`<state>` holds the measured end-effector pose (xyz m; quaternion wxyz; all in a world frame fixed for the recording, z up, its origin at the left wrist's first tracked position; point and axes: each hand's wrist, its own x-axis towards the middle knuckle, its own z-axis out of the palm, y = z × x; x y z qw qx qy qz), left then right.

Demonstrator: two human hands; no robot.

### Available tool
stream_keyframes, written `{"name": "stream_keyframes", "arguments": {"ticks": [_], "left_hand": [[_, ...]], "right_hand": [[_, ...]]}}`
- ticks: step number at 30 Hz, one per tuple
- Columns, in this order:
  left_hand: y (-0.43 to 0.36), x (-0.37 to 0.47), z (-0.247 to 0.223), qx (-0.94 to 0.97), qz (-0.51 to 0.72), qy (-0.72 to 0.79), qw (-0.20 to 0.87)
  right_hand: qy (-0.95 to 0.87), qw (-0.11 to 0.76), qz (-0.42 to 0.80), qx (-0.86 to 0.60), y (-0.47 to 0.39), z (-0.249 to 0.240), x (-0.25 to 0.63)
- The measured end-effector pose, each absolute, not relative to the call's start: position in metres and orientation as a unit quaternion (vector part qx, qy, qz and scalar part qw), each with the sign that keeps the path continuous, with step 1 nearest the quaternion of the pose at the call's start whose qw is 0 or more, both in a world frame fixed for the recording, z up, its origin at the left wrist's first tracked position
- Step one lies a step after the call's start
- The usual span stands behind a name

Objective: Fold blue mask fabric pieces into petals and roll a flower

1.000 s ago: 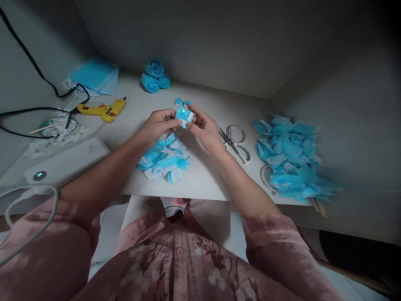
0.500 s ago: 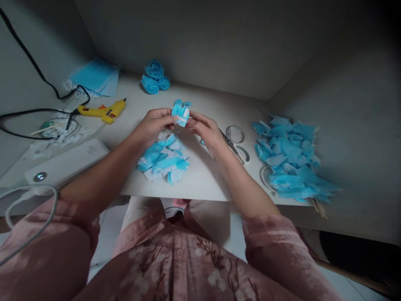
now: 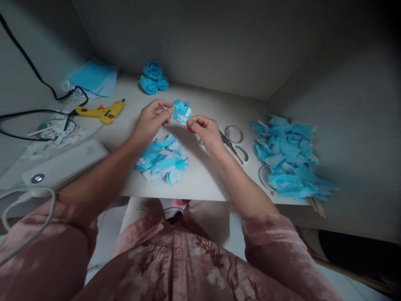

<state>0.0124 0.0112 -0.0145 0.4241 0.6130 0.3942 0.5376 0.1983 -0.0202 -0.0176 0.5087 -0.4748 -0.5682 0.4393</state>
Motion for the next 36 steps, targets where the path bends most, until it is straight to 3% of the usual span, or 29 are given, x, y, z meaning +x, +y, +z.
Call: {"name": "stream_keyframes", "arguments": {"ticks": [4, 14, 24, 31, 36], "left_hand": [[-0.003, 0.017, -0.007, 0.691, 0.53, 0.407, 0.276], [-0.004, 0.02, -0.014, 0.725, 0.472, 0.437, 0.247], [-0.004, 0.017, -0.015, 0.788, 0.405, 0.45, 0.112], [-0.004, 0.018, -0.015, 0.8, 0.368, 0.464, 0.096], [-0.003, 0.018, -0.015, 0.781, 0.391, 0.463, 0.149]], "right_hand": [[-0.564, 0.524, 0.427, -0.475, -0.019, -0.02, 0.197], [-0.596, 0.507, 0.43, -0.451, -0.021, -0.021, 0.195], [-0.646, 0.488, 0.338, -0.481, -0.022, -0.022, 0.195], [-0.687, 0.457, 0.254, -0.506, -0.029, -0.021, 0.19], [-0.68, 0.456, 0.258, -0.513, -0.029, -0.019, 0.19]]}}
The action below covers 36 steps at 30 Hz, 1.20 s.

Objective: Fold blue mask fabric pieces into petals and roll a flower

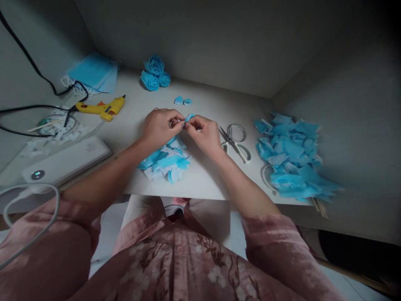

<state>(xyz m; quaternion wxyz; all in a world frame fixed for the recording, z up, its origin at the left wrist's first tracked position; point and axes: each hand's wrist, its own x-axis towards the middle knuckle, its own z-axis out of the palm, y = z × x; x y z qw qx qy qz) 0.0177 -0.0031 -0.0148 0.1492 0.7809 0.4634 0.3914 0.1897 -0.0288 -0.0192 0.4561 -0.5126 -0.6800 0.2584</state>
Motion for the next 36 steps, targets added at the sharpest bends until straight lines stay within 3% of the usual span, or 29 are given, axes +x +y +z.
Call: {"name": "stream_keyframes", "arguments": {"ticks": [6, 36], "left_hand": [[-0.0046, 0.0181, -0.0147, 0.752, 0.421, 0.453, 0.228], [-0.0043, 0.0163, -0.0086, 0.731, 0.456, 0.449, 0.238]], "right_hand": [[-0.674, 0.461, 0.267, -0.513, -0.0276, -0.0181, 0.1913], [-0.657, 0.464, 0.298, -0.515, -0.0285, -0.0174, 0.1918]]}}
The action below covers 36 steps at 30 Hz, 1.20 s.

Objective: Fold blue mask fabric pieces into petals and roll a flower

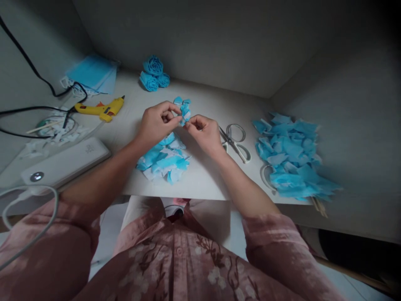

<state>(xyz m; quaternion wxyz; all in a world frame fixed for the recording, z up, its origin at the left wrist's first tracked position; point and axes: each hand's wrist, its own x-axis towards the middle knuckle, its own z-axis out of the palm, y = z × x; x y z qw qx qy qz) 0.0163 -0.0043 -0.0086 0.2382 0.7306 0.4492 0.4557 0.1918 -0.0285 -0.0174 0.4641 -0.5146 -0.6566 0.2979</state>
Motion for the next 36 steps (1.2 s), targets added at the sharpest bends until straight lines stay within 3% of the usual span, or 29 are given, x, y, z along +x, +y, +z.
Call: {"name": "stream_keyframes", "arguments": {"ticks": [14, 25, 30, 36], "left_hand": [[-0.005, 0.02, -0.012, 0.768, 0.405, 0.468, 0.164], [0.011, 0.007, -0.011, 0.682, 0.482, 0.473, 0.28], [0.013, -0.017, 0.024, 0.604, 0.529, 0.502, 0.323], [-0.025, -0.099, 0.07, 0.587, 0.509, 0.619, 0.115]], "right_hand": [[-0.663, 0.465, 0.284, -0.513, -0.029, -0.019, 0.192], [-0.55, 0.512, 0.412, -0.515, -0.017, -0.017, 0.202], [-0.485, 0.54, 0.481, -0.492, -0.011, -0.019, 0.21], [-0.475, 0.562, 0.482, -0.476, -0.01, -0.019, 0.212]]}}
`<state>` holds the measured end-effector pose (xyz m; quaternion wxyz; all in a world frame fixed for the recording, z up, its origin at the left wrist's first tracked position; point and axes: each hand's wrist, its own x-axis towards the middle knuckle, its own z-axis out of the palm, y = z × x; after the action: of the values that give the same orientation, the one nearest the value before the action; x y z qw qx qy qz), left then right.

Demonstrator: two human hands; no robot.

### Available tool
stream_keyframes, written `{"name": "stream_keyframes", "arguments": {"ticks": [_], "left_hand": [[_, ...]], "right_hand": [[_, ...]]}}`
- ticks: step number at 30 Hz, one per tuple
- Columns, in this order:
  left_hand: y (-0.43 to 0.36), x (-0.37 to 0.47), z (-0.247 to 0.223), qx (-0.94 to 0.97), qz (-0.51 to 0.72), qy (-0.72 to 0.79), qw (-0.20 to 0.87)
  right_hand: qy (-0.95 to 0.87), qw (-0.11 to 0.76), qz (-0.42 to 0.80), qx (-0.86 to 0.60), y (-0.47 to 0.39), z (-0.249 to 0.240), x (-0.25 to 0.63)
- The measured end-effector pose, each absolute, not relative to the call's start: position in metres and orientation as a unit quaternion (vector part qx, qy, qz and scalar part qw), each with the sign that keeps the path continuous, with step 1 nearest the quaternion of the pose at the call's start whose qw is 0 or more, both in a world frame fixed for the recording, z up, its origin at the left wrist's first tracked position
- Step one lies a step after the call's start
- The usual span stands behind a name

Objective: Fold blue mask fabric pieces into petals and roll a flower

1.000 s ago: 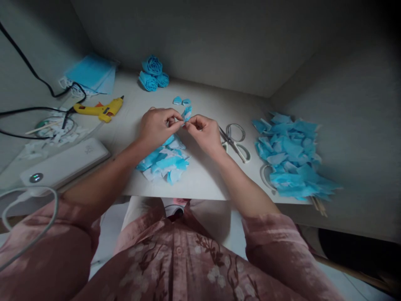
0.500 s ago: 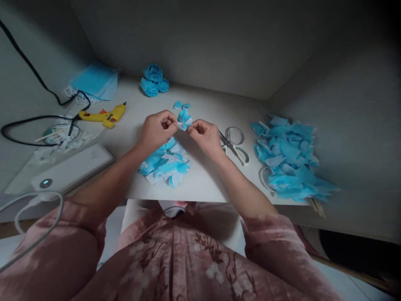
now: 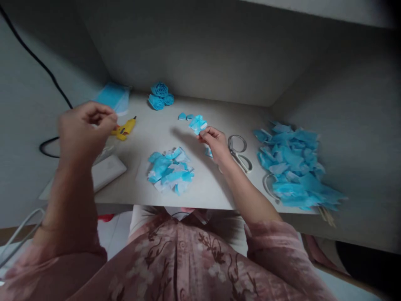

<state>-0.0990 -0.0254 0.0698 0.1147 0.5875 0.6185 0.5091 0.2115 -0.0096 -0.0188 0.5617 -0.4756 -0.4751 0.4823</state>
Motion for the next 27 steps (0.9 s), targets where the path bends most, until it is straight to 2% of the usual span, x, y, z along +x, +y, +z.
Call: {"name": "stream_keyframes", "arguments": {"ticks": [5, 9, 11, 18, 23, 25, 27], "left_hand": [[-0.06, -0.17, 0.056, 0.523, 0.401, 0.75, 0.061], [-0.068, -0.209, 0.035, 0.562, 0.279, 0.778, 0.03], [-0.067, -0.22, 0.027, 0.571, 0.255, 0.78, 0.019], [-0.059, -0.228, 0.016, 0.591, 0.315, 0.742, 0.02], [-0.068, -0.194, 0.045, 0.569, 0.376, 0.731, 0.018], [-0.077, -0.164, 0.06, 0.545, 0.468, 0.695, 0.041], [-0.083, -0.128, 0.069, 0.548, 0.512, 0.647, 0.136]], "right_hand": [[-0.494, 0.549, 0.466, -0.486, -0.012, -0.022, 0.209], [-0.505, 0.536, 0.467, -0.489, -0.014, -0.028, 0.208], [-0.509, 0.532, 0.468, -0.489, -0.014, -0.031, 0.208], [-0.513, 0.528, 0.473, -0.484, -0.014, -0.034, 0.208], [-0.502, 0.529, 0.486, -0.482, -0.019, -0.026, 0.204], [-0.503, 0.52, 0.493, -0.483, -0.022, -0.021, 0.202], [-0.506, 0.514, 0.497, -0.482, -0.024, -0.017, 0.2]]}}
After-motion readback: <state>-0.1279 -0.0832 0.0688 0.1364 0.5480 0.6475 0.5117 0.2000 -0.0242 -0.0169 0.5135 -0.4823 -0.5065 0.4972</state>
